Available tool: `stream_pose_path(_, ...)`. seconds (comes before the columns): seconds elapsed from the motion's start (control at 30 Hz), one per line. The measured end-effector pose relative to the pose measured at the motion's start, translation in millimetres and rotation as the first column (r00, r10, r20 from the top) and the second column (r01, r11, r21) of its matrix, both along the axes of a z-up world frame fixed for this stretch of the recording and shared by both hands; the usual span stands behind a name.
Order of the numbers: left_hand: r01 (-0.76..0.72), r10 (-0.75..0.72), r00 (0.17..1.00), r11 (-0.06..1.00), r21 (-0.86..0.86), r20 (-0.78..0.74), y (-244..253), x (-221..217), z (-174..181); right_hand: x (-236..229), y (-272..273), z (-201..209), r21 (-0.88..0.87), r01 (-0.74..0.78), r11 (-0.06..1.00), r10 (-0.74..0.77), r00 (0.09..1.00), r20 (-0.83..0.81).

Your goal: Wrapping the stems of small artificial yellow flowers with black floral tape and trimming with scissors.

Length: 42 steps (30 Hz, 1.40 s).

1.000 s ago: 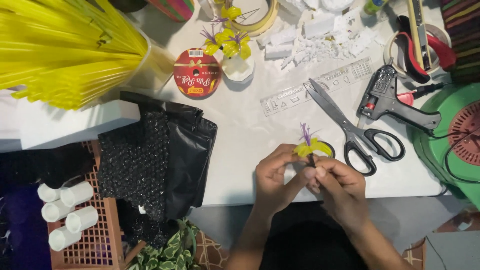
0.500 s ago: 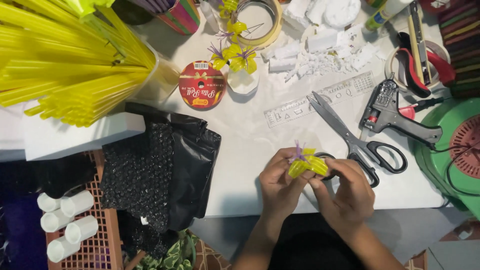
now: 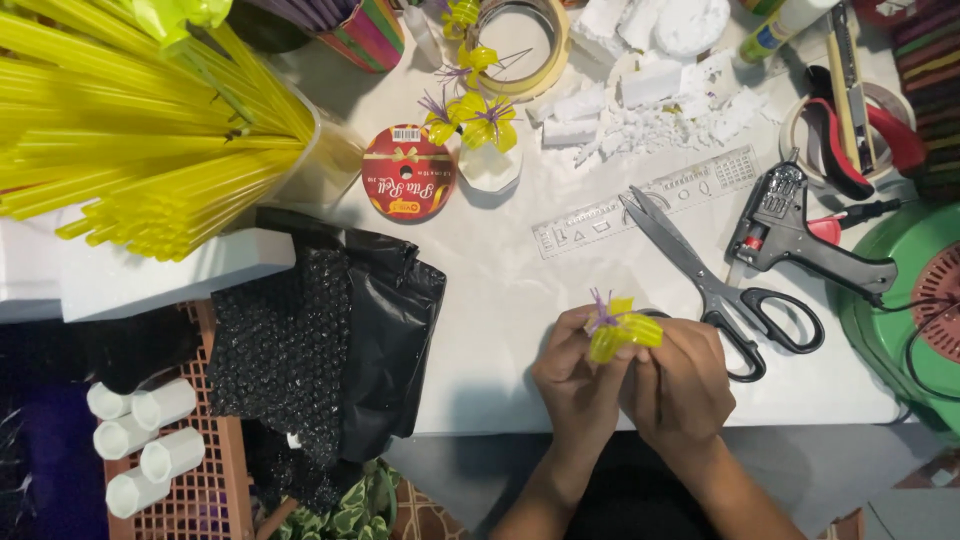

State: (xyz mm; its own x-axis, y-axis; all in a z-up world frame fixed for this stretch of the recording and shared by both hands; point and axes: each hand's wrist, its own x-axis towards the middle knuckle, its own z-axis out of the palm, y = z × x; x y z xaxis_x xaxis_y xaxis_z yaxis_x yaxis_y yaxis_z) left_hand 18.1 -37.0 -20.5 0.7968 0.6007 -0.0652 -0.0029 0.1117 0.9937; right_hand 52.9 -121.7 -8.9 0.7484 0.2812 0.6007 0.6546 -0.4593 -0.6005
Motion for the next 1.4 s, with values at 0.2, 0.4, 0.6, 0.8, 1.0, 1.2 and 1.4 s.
stream_pose_path(0.2,0.057,-0.059,0.967,0.998,0.016,0.249,1.6,8.8,0.0,-4.5,-17.5,-23.1,-0.004,-0.02,1.0,0.019,0.988,-0.155)
stream_pose_path(0.4,-0.018,-0.042,0.961,0.977,0.212,0.274,-3.0,15.3,21.0,0.4,-22.0,-17.5,0.03,0.075,0.997,-0.077,0.996,0.04)
stream_pose_path(0.6,-0.159,0.038,0.922,0.944,0.288,0.385,-0.5,15.3,16.3,9.7,-8.5,6.1,0.069,-0.009,0.998,0.012,0.999,-0.033)
stream_pose_path(0.8,-0.345,0.128,0.868,0.85,0.398,0.479,35.0,36.2,9.6,35.9,18.4,3.0,0.195,-0.118,0.974,0.132,0.989,-0.061)
stream_pose_path(1.0,-0.4,0.096,0.861,0.735,0.547,0.5,64.5,84.6,24.1,75.4,37.5,1.8,0.354,-0.045,0.934,0.132,0.965,-0.227)
stream_pose_path(1.2,-0.396,0.09,0.901,0.571,0.719,0.424,117.2,98.7,20.9,116.7,69.4,-0.5,0.311,0.097,0.946,0.044,0.908,-0.416)
stream_pose_path(1.4,-0.311,0.27,0.945,0.555,0.772,0.186,138.5,104.7,2.5,142.6,100.4,-0.2,0.313,-0.038,0.949,0.159,0.915,-0.37)
